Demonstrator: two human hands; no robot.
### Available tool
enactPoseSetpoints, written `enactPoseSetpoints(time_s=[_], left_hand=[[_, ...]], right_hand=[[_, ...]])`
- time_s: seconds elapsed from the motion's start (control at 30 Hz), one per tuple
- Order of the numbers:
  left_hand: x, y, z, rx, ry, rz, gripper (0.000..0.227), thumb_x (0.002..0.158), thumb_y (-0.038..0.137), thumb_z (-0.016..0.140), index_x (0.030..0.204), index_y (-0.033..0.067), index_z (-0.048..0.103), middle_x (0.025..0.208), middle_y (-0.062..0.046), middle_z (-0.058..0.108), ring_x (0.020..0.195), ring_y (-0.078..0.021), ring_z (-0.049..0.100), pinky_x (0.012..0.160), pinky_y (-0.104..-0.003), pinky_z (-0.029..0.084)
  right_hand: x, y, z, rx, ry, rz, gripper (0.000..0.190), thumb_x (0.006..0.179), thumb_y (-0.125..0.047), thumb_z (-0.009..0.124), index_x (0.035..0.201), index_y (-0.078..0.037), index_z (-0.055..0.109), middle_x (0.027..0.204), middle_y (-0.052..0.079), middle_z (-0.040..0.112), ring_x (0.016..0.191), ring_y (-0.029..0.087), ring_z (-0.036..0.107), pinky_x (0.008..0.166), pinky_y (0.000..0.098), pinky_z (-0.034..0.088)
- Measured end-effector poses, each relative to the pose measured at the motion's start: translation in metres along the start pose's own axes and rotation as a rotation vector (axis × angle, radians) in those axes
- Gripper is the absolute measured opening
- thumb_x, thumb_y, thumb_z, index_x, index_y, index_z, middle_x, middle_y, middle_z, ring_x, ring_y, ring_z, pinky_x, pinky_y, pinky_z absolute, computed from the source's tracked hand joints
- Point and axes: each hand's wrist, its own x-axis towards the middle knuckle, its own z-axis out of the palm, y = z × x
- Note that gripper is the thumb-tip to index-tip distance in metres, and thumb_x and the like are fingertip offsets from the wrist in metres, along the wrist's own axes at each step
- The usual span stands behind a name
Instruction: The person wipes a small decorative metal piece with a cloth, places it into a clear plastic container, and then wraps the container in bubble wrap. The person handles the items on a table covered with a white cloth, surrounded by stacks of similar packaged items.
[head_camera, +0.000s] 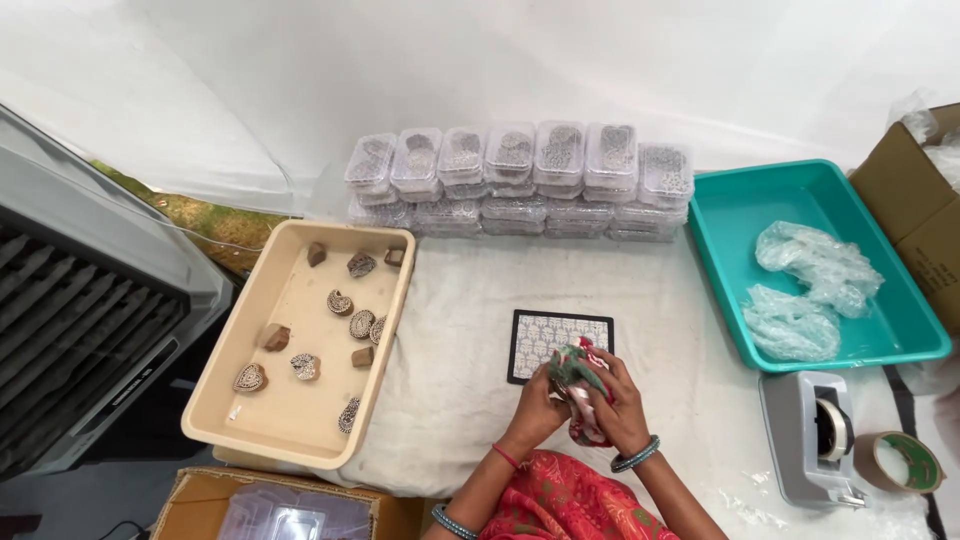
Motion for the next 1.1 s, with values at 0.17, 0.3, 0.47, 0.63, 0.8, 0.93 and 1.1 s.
enactPoseSetpoints(time_s=[0.17,0.3,0.47,0.63,0.8,0.93,1.1], left_hand=[[-0.001,0.010,-0.010,0.255,0.126,0.308,0.047,0.078,-0.002,0.079,0.123,0.0001,0.065,0.115,-0.017,0.066,0.107,-0.0317,0.067,0.088,-0.038,0.056],[-0.004,-0.004,-0.005,0.131,0.187,0.314,0.038,0.080,-0.005,0.071,0.116,0.0011,0.064,0.110,-0.016,0.067,0.104,-0.0341,0.070,0.090,-0.040,0.055],[0.005,0.012,-0.002,0.366,0.186,0.371,0.040,0.069,-0.008,0.073,0.107,0.0001,0.066,0.108,-0.019,0.063,0.099,-0.0366,0.065,0.085,-0.042,0.055],[0.013,0.036,-0.014,0.422,0.261,0.440,0.044,0.075,-0.003,0.080,0.115,0.0008,0.064,0.112,-0.017,0.061,0.102,-0.0323,0.064,0.087,-0.039,0.057],[0.009,0.041,-0.020,0.354,0.311,0.335,0.064,0.073,-0.003,0.078,0.134,0.0018,0.058,0.110,-0.016,0.059,0.095,-0.0296,0.067,0.080,-0.039,0.057],[0.012,0.037,-0.011,0.259,0.176,0.264,0.051,0.079,0.000,0.075,0.128,0.0046,0.061,0.120,-0.013,0.057,0.094,-0.0261,0.070,0.075,-0.034,0.063],[0.015,0.066,-0.024,0.322,0.324,0.234,0.073,0.069,0.003,0.083,0.136,0.0062,0.056,0.115,-0.012,0.057,0.094,-0.0262,0.066,0.081,-0.039,0.058]], right_hand=[[-0.004,-0.006,0.010,-0.178,0.001,-0.058,0.043,0.080,-0.003,0.069,0.122,-0.009,0.071,0.131,0.012,0.065,0.114,0.028,0.068,0.093,0.0353,0.056],[-0.002,-0.031,0.002,-0.474,-0.036,-0.237,0.049,0.067,-0.001,0.070,0.115,-0.011,0.074,0.121,0.011,0.068,0.107,0.030,0.069,0.087,0.0379,0.057],[0.024,-0.032,0.001,-0.570,0.005,-0.219,0.048,0.069,-0.001,0.070,0.116,-0.011,0.074,0.118,0.012,0.067,0.102,0.032,0.068,0.082,0.0399,0.058],[0.021,-0.048,0.005,-0.577,-0.024,-0.272,0.042,0.072,-0.007,0.076,0.113,-0.012,0.074,0.116,0.009,0.068,0.098,0.028,0.070,0.077,0.0389,0.059],[0.027,-0.035,-0.007,-0.591,-0.114,-0.290,0.040,0.073,-0.008,0.077,0.112,-0.014,0.075,0.118,0.007,0.069,0.093,0.024,0.072,0.074,0.0358,0.061],[0.044,-0.053,-0.006,-0.628,-0.005,-0.282,0.041,0.075,-0.005,0.076,0.115,-0.013,0.075,0.121,0.008,0.068,0.096,0.025,0.071,0.076,0.0362,0.061],[0.035,-0.050,0.001,-0.572,-0.150,-0.460,0.038,0.069,-0.010,0.078,0.107,-0.013,0.075,0.120,0.009,0.068,0.092,0.026,0.070,0.070,0.0363,0.060]])
